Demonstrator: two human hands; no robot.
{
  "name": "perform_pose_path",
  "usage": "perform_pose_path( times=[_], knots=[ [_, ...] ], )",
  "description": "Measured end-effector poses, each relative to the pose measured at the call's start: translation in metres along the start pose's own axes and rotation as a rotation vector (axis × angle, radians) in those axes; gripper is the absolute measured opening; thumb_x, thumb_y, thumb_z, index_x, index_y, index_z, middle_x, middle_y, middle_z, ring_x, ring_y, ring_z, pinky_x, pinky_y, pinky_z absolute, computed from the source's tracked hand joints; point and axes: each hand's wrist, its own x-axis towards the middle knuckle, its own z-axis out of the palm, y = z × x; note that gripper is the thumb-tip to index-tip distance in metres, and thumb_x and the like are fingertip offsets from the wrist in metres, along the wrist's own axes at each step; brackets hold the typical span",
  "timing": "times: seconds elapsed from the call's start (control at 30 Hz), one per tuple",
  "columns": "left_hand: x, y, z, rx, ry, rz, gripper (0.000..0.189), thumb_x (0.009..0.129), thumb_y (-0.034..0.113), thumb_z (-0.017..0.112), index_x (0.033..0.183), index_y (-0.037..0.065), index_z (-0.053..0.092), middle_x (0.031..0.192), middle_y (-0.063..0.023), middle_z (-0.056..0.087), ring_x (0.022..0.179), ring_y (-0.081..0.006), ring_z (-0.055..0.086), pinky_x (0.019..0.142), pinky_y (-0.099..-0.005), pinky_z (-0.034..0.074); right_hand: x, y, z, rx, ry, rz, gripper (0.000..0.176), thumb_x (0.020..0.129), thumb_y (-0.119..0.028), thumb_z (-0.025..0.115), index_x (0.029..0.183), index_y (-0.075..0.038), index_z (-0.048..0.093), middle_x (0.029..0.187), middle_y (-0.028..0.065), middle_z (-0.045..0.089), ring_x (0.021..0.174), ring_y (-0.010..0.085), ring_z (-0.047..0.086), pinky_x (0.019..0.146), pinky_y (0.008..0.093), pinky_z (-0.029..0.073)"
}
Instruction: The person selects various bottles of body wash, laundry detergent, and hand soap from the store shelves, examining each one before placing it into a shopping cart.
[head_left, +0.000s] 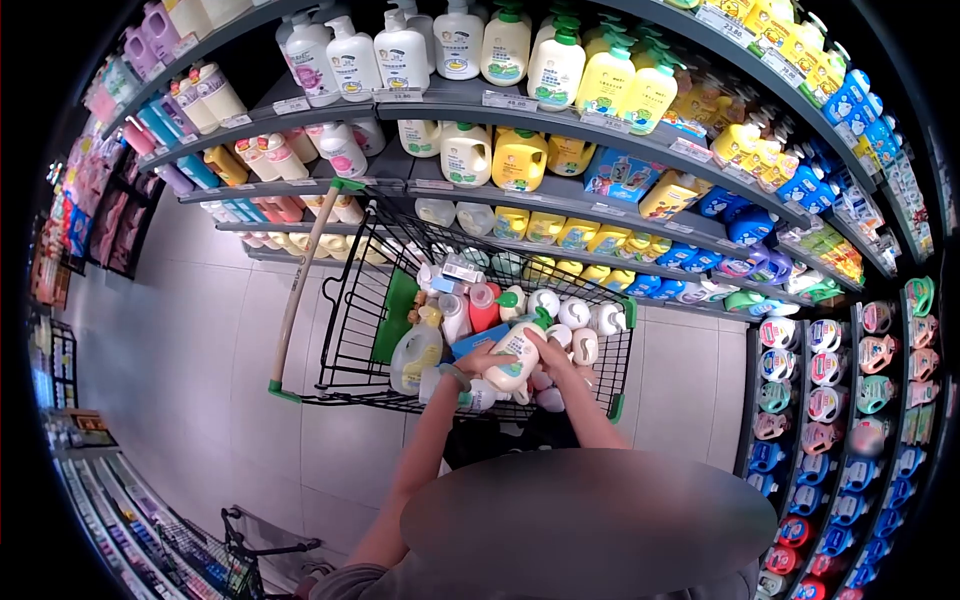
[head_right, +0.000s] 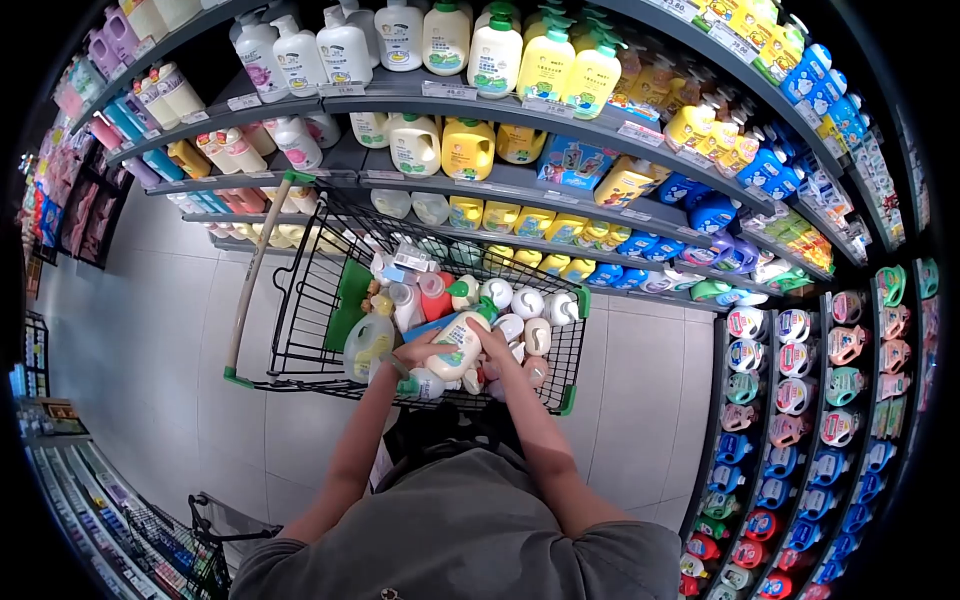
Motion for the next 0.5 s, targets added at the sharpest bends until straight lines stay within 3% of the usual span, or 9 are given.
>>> perform_pose_path(
  times=[0.1, 0.17, 0.23, 0.3, 0.33, 0.4, 0.43, 0.47, 0.5],
  knots=[
    [0.006, -0.054, -0.055, -0.091, -0.027, -0.085, 0.055, 0.073, 0.02, 0.072, 0.117, -0.002, 0.048, 0.103, -0.0093, 0.058, 0.086, -0.0168, 0.06, 0.073, -0.0277, 0.049, 0.023, 0.056, 0.014, 0.233, -0.046, 0.17, 0.047, 0.075, -0.032, 0.069, 0.109, -0.005, 0.052, 0.095, 0.007, 0.061, 0.08, 0.0172, 0.061, 0.065, 0.03, 0.051],
    [0.022, -0.1, -0.105, -0.16, 0.396, -0.091, 0.058, 0.069, 0.017, 0.075, 0.115, -0.005, 0.048, 0.101, -0.0099, 0.059, 0.082, -0.0185, 0.06, 0.072, -0.0282, 0.049, 0.029, 0.071, 0.04, 0.346, -0.026, 0.247, 0.043, 0.075, -0.031, 0.07, 0.108, -0.009, 0.054, 0.098, 0.0033, 0.062, 0.084, 0.0168, 0.061, 0.071, 0.0306, 0.052],
    [0.011, -0.086, -0.114, -0.139, 0.636, -0.024, 0.058, 0.074, 0.023, 0.07, 0.122, 0.003, 0.045, 0.111, -0.0092, 0.054, 0.095, -0.0207, 0.055, 0.075, -0.0309, 0.048, 0.033, 0.072, 0.063, 0.359, -0.045, 0.292, 0.046, 0.074, -0.032, 0.071, 0.11, -0.01, 0.053, 0.099, 0.0041, 0.061, 0.088, 0.0169, 0.06, 0.076, 0.0329, 0.051],
    [-0.02, -0.062, -0.112, -0.338, 0.545, 0.053, 0.057, 0.077, 0.033, 0.064, 0.127, 0.014, 0.042, 0.122, -0.0065, 0.046, 0.105, -0.0236, 0.048, 0.085, -0.0359, 0.041, 0.048, 0.082, 0.081, 0.402, -0.035, 0.295, 0.047, 0.073, -0.032, 0.071, 0.11, -0.011, 0.053, 0.1, 0.0043, 0.061, 0.09, 0.017, 0.06, 0.077, 0.0333, 0.05],
    [-0.027, -0.064, -0.123, -0.249, 0.499, -0.034, 0.059, 0.079, 0.044, 0.058, 0.13, 0.022, 0.039, 0.13, -0.0014, 0.039, 0.114, -0.0253, 0.039, 0.096, -0.0423, 0.029, 0.056, 0.088, 0.087, 0.388, -0.044, 0.288, 0.047, 0.074, -0.033, 0.07, 0.111, -0.01, 0.053, 0.1, 0.0043, 0.061, 0.09, 0.018, 0.06, 0.077, 0.0333, 0.05],
    [-0.043, -0.069, -0.136, -0.058, 0.5, -0.046, 0.061, 0.081, 0.048, 0.051, 0.133, 0.02, 0.035, 0.137, 0.0003, 0.033, 0.122, -0.0229, 0.034, 0.101, -0.0474, 0.016, 0.072, 0.094, 0.096, 0.399, -0.034, 0.256, 0.048, 0.074, -0.034, 0.069, 0.111, -0.009, 0.052, 0.101, 0.0043, 0.061, 0.09, 0.019, 0.06, 0.077, 0.0333, 0.05],
    [-0.06, -0.06, -0.125, 0.034, 0.506, -0.008, 0.058, 0.083, 0.046, 0.048, 0.133, 0.019, 0.036, 0.135, -0.0017, 0.038, 0.124, -0.0228, 0.033, 0.101, -0.0476, 0.016, 0.08, 0.098, 0.101, 0.254, 0.133, 0.182, 0.049, 0.076, -0.036, 0.067, 0.113, -0.008, 0.051, 0.103, 0.0047, 0.06, 0.09, 0.0208, 0.059, 0.076, 0.0332, 0.049],
    [-0.066, -0.072, -0.133, 0.146, 0.492, 0.152, 0.044, 0.087, 0.032, 0.05, 0.126, 0.012, 0.046, 0.124, -0.0078, 0.048, 0.117, -0.0185, 0.041, 0.097, -0.032, 0.029, 0.084, 0.099, 0.102, 0.11, 0.3, 0.116, 0.051, 0.078, -0.038, 0.064, 0.115, -0.007, 0.049, 0.105, 0.0051, 0.059, 0.091, 0.0226, 0.059, 0.076, 0.033, 0.048],
    [-0.076, -0.079, -0.135, 0.412, 0.432, 0.312, 0.036, 0.09, 0.026, 0.046, 0.121, 0.008, 0.05, 0.118, -0.0085, 0.053, 0.113, -0.0163, 0.044, 0.095, -0.0243, 0.032, 0.084, 0.095, 0.099, 0.133, 0.315, 0.105, 0.051, 0.078, -0.038, 0.064, 0.115, -0.007, 0.049, 0.105, 0.0051, 0.059, 0.091, 0.0226, 0.059, 0.076, 0.033, 0.048]
  ],
)
